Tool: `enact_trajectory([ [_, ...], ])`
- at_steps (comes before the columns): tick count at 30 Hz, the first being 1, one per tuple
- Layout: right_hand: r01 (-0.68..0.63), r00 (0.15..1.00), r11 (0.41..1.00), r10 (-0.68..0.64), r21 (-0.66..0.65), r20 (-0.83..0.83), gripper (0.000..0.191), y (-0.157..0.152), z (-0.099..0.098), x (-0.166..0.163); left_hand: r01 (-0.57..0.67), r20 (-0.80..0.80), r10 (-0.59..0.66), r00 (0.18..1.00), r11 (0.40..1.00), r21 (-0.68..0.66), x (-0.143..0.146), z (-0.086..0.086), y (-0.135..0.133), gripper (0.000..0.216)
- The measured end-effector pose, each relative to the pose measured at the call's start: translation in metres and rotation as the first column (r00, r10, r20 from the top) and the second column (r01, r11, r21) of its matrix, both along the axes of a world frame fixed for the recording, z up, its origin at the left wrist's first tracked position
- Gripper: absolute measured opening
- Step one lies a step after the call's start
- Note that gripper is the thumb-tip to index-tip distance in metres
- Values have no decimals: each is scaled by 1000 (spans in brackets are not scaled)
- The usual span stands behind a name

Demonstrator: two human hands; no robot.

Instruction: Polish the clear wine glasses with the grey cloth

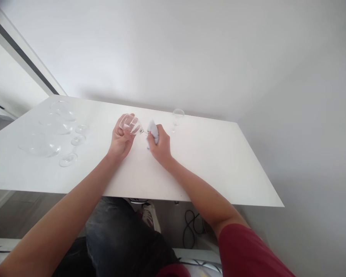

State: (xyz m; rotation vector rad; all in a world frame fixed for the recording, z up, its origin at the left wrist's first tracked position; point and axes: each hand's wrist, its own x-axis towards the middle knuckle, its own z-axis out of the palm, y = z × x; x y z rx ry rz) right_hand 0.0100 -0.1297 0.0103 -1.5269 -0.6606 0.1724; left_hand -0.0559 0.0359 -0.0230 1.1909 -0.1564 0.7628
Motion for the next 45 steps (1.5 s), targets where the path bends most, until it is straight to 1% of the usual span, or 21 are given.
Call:
enact_trajectory([
  [1,8,995,1000,-7,-10,99,24,0,-1,-2,-11,2,11,1000,1000,-3,0,1,0,68],
  [2,-7,992,1000,9,-15,123,25,0,-2,-2,-18,0,18,1000,1000,-4,-1,1,0,69],
  [3,-34,997,999,34,-9,70,26,1,-3,0,-18,-4,18,1000,1000,-4,-1,2,0,70],
  [5,-110,970,993,114,32,-215,31,5,-6,8,-3,-18,3,1000,1000,1,-1,1,1,69],
  [6,-169,903,984,180,63,-390,33,7,-7,14,8,-23,-8,1000,1000,2,-1,1,1,68],
  [8,-294,701,947,305,127,-645,36,11,-10,25,28,-29,-28,999,1000,0,-1,1,0,68],
  [9,-331,631,933,328,139,-703,37,11,-12,29,33,-30,-33,999,999,-2,-1,1,0,68],
  [10,-335,619,934,315,121,-719,37,12,-13,31,34,-29,-34,999,999,-7,-1,2,0,68],
  [11,-297,672,952,261,71,-693,37,11,-14,32,31,-27,-31,999,999,-12,-1,2,0,68],
  [12,-218,771,976,168,-6,-615,36,11,-15,31,23,-25,-23,999,1000,-17,-1,2,0,69],
  [14,7,955,987,-53,-159,-291,29,8,-16,26,-22,-24,21,999,999,-32,-1,3,1,68],
  [15,111,989,974,-128,-199,-77,22,6,-15,23,-55,-27,54,998,998,-43,-1,3,2,67],
  [17,218,942,949,-144,-229,302,9,1,-11,15,-123,-34,120,992,990,-69,-1,3,4,66],
  [18,213,898,943,-86,-255,431,19,0,-7,10,-150,-37,148,988,985,-81,-1,2,5,65],
  [20,139,814,913,115,-383,570,39,-4,-1,1,-189,-37,187,982,978,-91,-2,1,6,66],
  [22,76,742,829,324,-555,586,49,-6,4,-7,-216,-45,213,976,973,-80,-2,-1,7,67],
  [24,67,683,719,473,-692,557,58,-7,7,-14,-226,-66,222,973,973,-46,-3,-2,6,68],
  [27,120,623,564,597,-817,505,67,-8,7,-20,-214,-98,216,972,976,32,-3,-2,4,72],
  [30,175,604,464,646,-869,466,66,-7,6,-22,-193,-115,205,972,976,104,-4,-2,0,75],
  [39,169,607,399,679,-902,413,63,-7,12,-24,-155,-129,172,977,979,132,-2,-1,-3,72],
  [45,163,604,405,680,-900,415,61,-8,11,-23,-157,-143,178,974,976,149,-3,1,-4,72],
])
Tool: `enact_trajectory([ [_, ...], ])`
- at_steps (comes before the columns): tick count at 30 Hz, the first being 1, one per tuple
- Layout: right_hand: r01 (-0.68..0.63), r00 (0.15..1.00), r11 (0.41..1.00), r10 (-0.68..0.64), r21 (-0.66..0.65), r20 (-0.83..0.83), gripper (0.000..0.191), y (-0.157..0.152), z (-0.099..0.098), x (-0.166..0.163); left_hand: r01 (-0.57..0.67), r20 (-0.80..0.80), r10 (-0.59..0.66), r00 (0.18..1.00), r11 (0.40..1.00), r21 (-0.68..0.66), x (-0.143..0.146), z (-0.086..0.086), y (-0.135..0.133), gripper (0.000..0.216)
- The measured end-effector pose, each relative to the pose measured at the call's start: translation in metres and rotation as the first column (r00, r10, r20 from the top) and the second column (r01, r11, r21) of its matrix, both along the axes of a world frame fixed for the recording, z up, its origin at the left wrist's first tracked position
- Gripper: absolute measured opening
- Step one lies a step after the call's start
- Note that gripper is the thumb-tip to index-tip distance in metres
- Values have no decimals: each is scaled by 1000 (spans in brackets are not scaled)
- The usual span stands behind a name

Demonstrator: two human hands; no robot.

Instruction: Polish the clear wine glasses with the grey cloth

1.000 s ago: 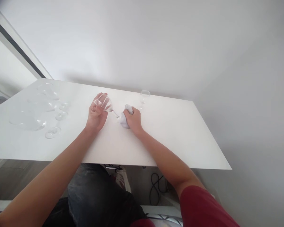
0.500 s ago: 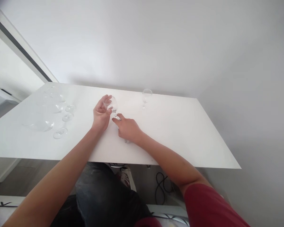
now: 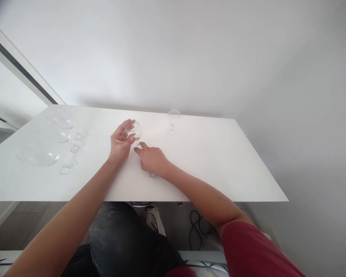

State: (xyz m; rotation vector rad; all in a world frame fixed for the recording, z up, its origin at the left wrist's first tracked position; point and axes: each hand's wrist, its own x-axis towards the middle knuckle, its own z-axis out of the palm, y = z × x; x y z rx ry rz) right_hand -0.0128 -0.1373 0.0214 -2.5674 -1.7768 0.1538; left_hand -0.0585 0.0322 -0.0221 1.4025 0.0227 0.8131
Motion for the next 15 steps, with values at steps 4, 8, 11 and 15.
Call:
enact_trajectory([
  [4,4,1000,1000,-4,-17,0,60,0,1,0,14,-8,-14,1000,1000,4,0,0,0,73],
  [8,7,1000,1000,-7,-24,-2,59,1,2,1,15,-9,-15,1000,1000,-3,0,1,-1,74],
  [11,8,1000,999,-9,-32,-9,59,1,1,1,23,-13,-24,1000,1000,-10,0,1,-1,72],
  [15,-1,1000,1000,1,-26,5,59,0,0,2,40,-8,-41,999,999,-8,1,0,-1,72],
])
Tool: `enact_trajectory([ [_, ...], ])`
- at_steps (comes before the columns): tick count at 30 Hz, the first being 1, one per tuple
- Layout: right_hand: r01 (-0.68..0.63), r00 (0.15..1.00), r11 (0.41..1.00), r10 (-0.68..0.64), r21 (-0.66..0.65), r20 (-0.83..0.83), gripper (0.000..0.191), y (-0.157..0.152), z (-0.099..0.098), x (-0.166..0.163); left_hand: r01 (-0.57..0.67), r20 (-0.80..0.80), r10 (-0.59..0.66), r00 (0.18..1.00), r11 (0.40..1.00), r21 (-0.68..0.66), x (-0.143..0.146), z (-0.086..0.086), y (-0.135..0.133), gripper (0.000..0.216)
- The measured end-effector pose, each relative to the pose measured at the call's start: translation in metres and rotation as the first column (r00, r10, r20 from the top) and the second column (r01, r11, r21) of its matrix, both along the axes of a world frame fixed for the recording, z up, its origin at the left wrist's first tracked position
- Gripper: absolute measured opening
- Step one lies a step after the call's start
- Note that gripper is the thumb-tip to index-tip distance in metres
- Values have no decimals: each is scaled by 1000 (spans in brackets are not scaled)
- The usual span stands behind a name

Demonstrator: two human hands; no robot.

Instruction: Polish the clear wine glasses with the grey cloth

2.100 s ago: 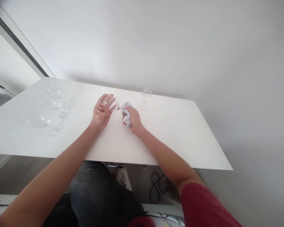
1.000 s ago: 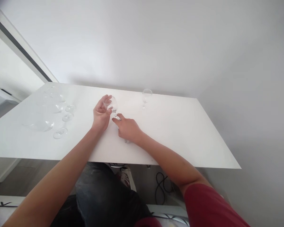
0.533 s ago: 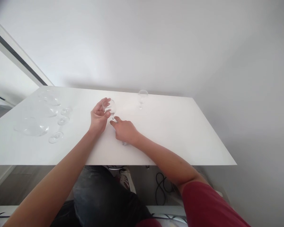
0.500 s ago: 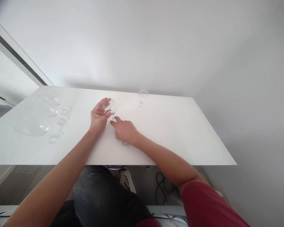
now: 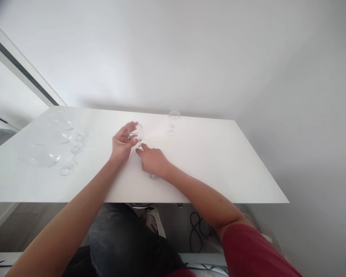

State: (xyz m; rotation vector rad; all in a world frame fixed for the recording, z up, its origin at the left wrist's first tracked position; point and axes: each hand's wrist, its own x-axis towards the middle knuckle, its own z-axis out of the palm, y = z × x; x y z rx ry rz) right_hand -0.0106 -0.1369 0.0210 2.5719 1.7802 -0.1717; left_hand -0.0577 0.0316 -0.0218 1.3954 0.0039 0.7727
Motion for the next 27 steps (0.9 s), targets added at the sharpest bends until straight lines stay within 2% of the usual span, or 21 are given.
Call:
enact_trajectory([
  [5,-6,1000,999,6,-36,8,58,-2,2,3,39,0,-39,999,999,30,2,-2,0,75],
  [9,-2,999,997,4,-74,34,66,-4,4,3,112,-17,-111,994,992,59,4,-1,-1,81],
  [12,37,998,989,-29,-144,59,75,-8,3,-1,177,-39,-174,984,981,86,2,1,-2,95],
  [15,118,992,970,-106,-211,71,81,-16,3,-5,169,-69,-162,984,980,103,1,2,-3,87],
  [17,236,972,941,-231,-244,50,75,-23,5,-2,141,-80,-134,988,985,101,0,2,-4,75],
  [20,402,907,861,-422,-310,6,45,-36,11,15,115,-85,-106,991,987,109,0,1,-4,60],
  [22,461,872,820,-489,-338,3,29,-44,16,34,119,-90,-109,990,986,117,0,1,-4,51],
  [24,511,842,787,-540,-346,16,28,-52,19,55,128,-105,-116,988,984,120,0,1,-4,44],
  [27,589,785,730,-619,-348,31,47,-61,19,81,128,-135,-110,985,983,133,-2,2,-4,39],
])
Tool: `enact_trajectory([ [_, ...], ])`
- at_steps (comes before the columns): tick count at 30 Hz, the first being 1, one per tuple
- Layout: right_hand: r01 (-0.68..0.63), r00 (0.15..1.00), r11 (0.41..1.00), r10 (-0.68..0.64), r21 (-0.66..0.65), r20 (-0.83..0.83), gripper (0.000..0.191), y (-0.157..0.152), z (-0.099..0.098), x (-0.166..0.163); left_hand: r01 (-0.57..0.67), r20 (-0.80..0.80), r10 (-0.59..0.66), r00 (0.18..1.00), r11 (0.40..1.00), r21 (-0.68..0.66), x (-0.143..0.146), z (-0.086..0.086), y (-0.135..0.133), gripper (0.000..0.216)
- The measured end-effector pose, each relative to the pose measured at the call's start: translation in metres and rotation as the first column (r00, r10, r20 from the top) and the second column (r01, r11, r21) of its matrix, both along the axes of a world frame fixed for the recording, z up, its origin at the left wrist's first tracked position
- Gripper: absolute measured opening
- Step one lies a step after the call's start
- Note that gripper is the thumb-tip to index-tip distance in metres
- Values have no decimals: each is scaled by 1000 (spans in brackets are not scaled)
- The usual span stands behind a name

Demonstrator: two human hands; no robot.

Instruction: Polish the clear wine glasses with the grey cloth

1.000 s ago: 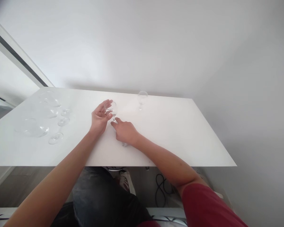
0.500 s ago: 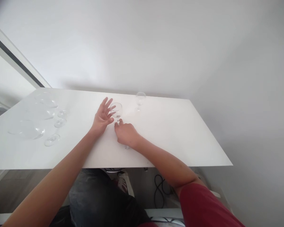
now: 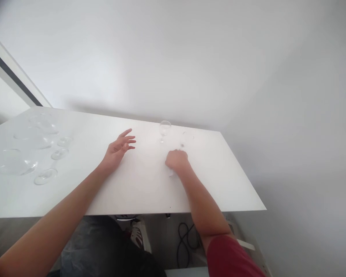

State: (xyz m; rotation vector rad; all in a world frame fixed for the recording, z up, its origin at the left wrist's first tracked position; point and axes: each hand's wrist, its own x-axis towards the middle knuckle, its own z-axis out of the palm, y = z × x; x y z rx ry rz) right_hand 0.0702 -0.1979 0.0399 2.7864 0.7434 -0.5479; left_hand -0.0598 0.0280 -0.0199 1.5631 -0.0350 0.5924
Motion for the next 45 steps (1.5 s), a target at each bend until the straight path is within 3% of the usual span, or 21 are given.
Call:
enact_trajectory([
  [4,100,995,995,-100,7,-3,78,-2,-6,18,-12,-20,13,1000,1000,24,-2,1,0,41],
  [14,150,989,982,-148,112,-28,75,3,-2,19,31,-14,-32,999,999,-26,0,-2,1,39],
  [16,136,991,982,-134,130,-26,66,0,4,15,38,-20,-39,999,999,-34,0,-2,1,39],
  [19,82,997,984,-80,160,-19,37,3,11,-1,27,-63,-29,998,999,-45,-1,-3,1,40],
  [21,-38,999,958,42,284,-8,18,15,10,-18,72,-97,-83,992,992,-106,1,-4,1,39],
  [22,-126,990,900,142,417,-7,13,23,7,-26,114,-111,-131,985,982,-151,1,-5,1,38],
  [24,-172,939,650,335,740,-76,17,43,-5,-42,177,-134,-212,968,956,-233,3,-7,-1,39],
  [26,102,852,376,445,921,-277,25,63,-21,-53,162,-151,-207,967,951,-265,3,-8,-1,40],
  [28,457,728,172,491,873,-478,25,77,-35,-58,119,-139,-161,977,954,-274,1,-8,-1,42],
  [29,572,680,90,505,816,-532,25,81,-41,-57,116,-128,-157,979,953,-279,-1,-7,-1,44],
  [31,673,641,-32,523,739,-562,32,84,-49,-52,150,-126,-193,973,946,-287,-5,-5,0,47],
  [33,670,665,-87,513,737,-543,38,81,-53,-44,170,-147,-218,965,944,-283,-8,-3,1,44],
  [36,595,737,-104,464,797,-491,32,76,-55,-34,72,-144,-119,982,953,-295,-8,0,3,38],
  [38,604,732,-112,469,789,-494,28,76,-56,-32,-38,-105,2,995,940,-340,-7,2,5,40],
  [41,732,609,-88,530,676,-591,27,79,-55,-33,-150,-45,144,989,900,-410,-6,4,7,45],
  [45,828,424,62,582,558,-694,38,78,-52,-34,-144,-34,149,988,838,-526,-9,7,11,44],
])
